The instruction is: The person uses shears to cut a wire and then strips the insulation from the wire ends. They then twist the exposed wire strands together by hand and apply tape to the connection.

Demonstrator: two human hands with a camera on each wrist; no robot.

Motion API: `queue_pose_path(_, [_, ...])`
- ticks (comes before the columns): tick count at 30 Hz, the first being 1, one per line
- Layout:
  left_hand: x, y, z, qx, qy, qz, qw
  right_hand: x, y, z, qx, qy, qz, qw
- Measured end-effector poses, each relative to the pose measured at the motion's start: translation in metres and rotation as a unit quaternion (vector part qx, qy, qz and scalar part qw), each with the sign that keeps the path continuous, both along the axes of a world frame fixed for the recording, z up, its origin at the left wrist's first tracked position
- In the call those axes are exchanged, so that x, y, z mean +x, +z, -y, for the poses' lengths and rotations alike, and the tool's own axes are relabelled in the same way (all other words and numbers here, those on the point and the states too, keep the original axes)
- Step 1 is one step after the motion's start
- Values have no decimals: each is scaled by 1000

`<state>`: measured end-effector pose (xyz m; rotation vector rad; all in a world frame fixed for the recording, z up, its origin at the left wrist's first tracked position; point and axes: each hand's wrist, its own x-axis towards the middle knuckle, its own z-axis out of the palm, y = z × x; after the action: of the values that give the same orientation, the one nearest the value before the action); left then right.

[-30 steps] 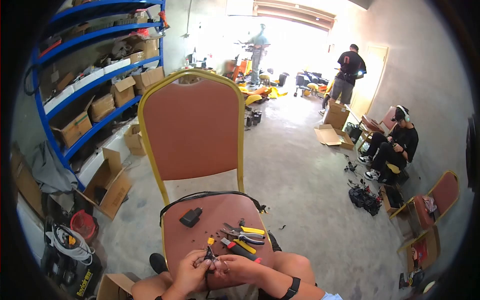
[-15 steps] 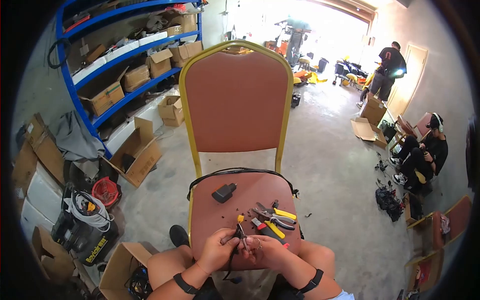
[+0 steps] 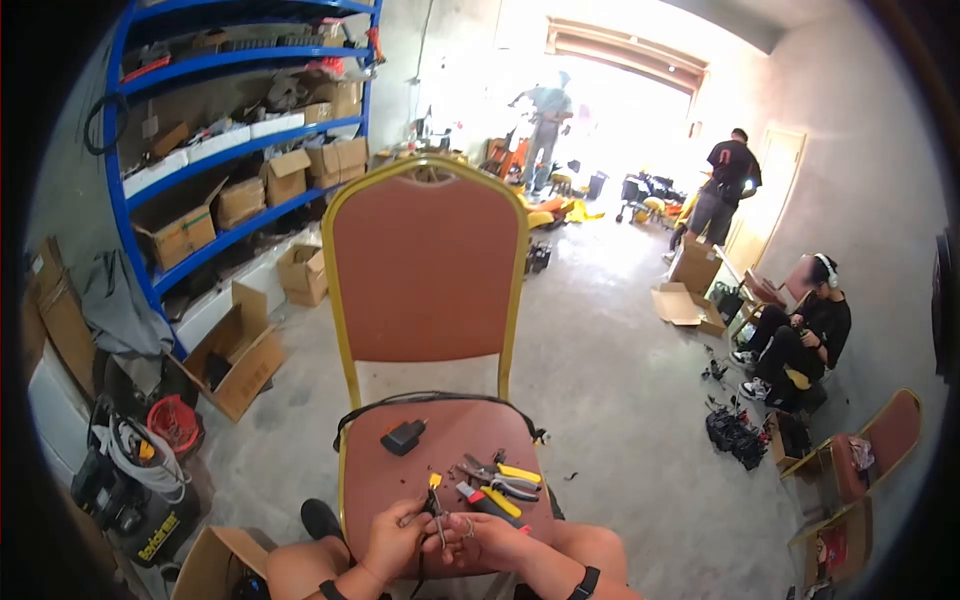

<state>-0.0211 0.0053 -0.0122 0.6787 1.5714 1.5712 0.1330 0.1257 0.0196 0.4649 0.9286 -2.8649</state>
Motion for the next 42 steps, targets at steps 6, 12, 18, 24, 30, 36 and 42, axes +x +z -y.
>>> queue_pose_path(6, [-2,25,10,36,-72,133,988,6,-13,-3,43,27,-62,997])
queue_pose_path(12, [-13,56,17,108,-112,164,974,12,6,9,84,117,-78,986])
queue_pose_path(18, [-31,71,25,89,-196,114,970,9,9,13,121,154,-84,977])
queue_pose_path(24, [-40,63,32,96,-218,130,962,8,11,13,89,166,-82,979])
queue_pose_path(30, [-22,44,28,155,-99,262,947,6,9,15,86,148,-115,979])
queue_pose_path(36, [-14,42,23,149,-18,262,953,2,-7,18,82,128,-112,982])
queue_pose_path(42, [-2,41,20,176,39,224,958,0,1,20,62,115,-73,989])
